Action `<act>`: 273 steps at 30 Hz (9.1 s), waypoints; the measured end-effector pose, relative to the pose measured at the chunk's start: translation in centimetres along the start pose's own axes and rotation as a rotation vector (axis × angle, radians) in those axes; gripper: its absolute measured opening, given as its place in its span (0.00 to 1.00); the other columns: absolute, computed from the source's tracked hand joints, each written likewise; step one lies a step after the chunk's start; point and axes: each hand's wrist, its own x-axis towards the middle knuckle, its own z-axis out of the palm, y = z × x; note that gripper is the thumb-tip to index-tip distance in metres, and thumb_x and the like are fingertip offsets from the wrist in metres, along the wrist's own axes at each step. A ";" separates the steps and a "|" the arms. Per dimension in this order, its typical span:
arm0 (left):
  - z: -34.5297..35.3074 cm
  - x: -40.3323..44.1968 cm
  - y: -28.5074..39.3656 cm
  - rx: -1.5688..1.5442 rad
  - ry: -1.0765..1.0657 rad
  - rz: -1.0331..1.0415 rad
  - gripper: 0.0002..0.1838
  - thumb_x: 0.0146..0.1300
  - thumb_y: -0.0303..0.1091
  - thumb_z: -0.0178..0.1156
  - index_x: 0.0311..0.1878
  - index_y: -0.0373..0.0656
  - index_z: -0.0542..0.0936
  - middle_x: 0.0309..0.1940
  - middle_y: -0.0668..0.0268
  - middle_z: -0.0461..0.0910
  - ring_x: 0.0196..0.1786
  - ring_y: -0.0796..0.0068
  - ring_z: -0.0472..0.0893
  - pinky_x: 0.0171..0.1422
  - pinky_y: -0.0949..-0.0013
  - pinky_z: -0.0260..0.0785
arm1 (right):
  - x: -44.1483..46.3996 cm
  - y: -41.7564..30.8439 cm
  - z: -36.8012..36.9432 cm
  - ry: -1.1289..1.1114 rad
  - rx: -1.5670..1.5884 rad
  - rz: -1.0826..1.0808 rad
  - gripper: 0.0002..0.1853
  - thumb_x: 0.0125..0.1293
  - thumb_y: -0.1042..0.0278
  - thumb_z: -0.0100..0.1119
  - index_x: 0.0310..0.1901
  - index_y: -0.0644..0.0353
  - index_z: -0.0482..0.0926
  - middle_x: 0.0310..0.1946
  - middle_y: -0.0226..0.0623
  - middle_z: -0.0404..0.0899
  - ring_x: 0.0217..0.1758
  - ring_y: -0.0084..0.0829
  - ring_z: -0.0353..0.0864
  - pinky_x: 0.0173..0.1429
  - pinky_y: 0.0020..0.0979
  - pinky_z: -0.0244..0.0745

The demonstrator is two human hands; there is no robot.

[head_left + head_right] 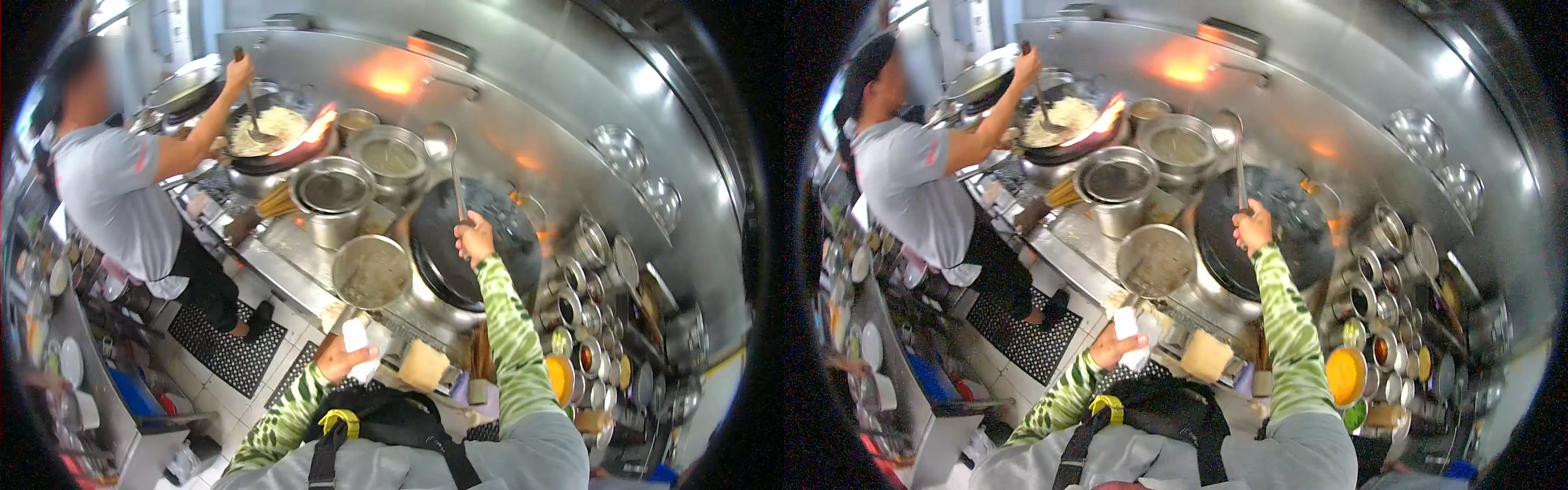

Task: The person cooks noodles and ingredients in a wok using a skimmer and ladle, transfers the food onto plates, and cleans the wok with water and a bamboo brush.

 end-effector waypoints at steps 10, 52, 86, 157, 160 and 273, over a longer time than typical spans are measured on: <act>-3.7 -11.8 -1.2 0.083 0.401 -0.065 0.11 0.65 0.36 0.64 0.41 0.38 0.78 0.29 0.71 0.78 0.30 0.79 0.76 0.36 0.72 0.69 | 16.6 0.7 12.8 -0.113 0.275 0.290 0.04 0.57 0.79 0.60 0.33 0.64 0.74 0.24 0.37 0.74 0.19 0.30 0.74 0.18 0.26 0.65; 7.5 2.3 -0.2 0.069 -0.489 -0.441 0.29 0.67 0.43 0.57 0.64 0.32 0.67 0.46 0.48 0.81 0.43 0.58 0.84 0.48 0.57 0.80 | -46.5 20.1 -7.2 0.501 -0.295 0.041 0.31 0.65 0.71 0.60 0.70 0.59 0.64 0.44 0.49 0.82 0.41 0.37 0.84 0.47 0.34 0.77; 0.3 1.3 0.4 -0.216 -0.152 -0.225 0.15 0.67 0.37 0.62 0.48 0.35 0.77 0.31 0.63 0.80 0.28 0.74 0.79 0.32 0.69 0.72 | -34.5 3.9 -11.9 0.189 0.586 0.169 0.34 0.67 0.55 0.57 0.70 0.61 0.62 0.50 0.46 0.80 0.35 0.36 0.84 0.29 0.32 0.78; 7.1 19.9 -0.7 0.273 0.314 -0.322 0.30 0.50 0.51 0.63 0.31 0.23 0.81 0.30 0.36 0.81 0.35 0.47 0.85 0.44 0.57 0.77 | -6.8 6.6 -5.0 -0.224 -1.022 -0.306 0.28 0.58 0.54 0.67 0.59 0.58 0.80 0.46 0.56 0.83 0.51 0.46 0.85 0.57 0.37 0.76; 8.1 22.6 -4.6 0.390 0.468 -0.284 0.30 0.48 0.54 0.63 0.29 0.26 0.81 0.31 0.33 0.80 0.41 0.42 0.83 0.50 0.57 0.75 | -6.2 3.0 -13.8 -0.497 -1.193 -0.184 0.31 0.57 0.54 0.69 0.61 0.59 0.78 0.43 0.44 0.87 0.48 0.38 0.87 0.58 0.34 0.77; 3.6 22.1 1.4 0.635 0.293 0.215 0.09 0.49 0.30 0.60 0.33 0.35 0.78 0.26 0.68 0.77 0.27 0.74 0.74 0.34 0.67 0.67 | -17.2 20.1 -25.3 0.255 -0.923 0.032 0.22 0.63 0.52 0.59 0.57 0.50 0.81 0.41 0.47 0.84 0.46 0.48 0.84 0.52 0.47 0.79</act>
